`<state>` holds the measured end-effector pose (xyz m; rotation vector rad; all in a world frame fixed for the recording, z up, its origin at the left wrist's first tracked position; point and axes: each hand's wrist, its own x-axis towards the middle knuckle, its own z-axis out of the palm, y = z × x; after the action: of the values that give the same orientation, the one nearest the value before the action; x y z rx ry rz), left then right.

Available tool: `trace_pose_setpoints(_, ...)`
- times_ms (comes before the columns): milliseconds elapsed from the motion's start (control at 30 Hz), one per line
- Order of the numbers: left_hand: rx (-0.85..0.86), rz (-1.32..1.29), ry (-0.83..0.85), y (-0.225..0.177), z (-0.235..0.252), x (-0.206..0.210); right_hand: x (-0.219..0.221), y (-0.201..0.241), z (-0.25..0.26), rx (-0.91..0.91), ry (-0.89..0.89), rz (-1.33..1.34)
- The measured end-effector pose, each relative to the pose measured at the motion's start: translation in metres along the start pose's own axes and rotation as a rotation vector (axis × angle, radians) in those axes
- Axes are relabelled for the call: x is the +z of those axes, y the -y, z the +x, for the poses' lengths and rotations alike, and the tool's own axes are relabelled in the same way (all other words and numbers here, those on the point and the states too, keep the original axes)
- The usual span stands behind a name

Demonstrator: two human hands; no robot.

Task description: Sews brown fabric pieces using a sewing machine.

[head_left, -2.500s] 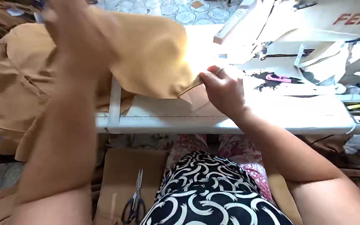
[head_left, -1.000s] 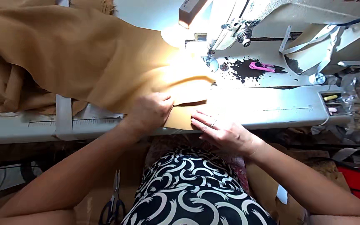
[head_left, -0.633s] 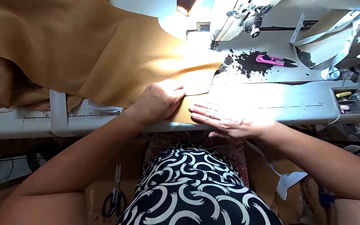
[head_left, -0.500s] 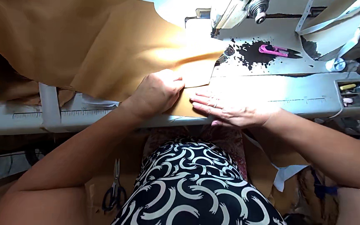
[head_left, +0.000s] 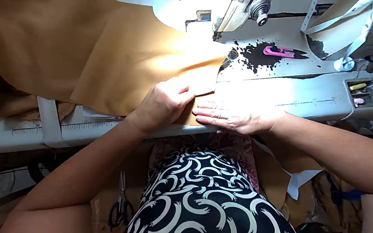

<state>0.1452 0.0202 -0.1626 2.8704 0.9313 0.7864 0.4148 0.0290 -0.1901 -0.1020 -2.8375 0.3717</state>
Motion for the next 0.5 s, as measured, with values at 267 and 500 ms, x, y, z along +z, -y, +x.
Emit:
trace_pose_setpoints(267, -0.035, -0.002, 0.090, -0.011, -0.011, -0.005, 0.001, 0.001, 0.001, -0.003, -0.029, 0.006)
trace_pose_setpoints(500, -0.029, 0.014, 0.095, -0.015, -0.004, -0.001, 0.004, -0.002, 0.000, -0.046, -0.061, -0.035)
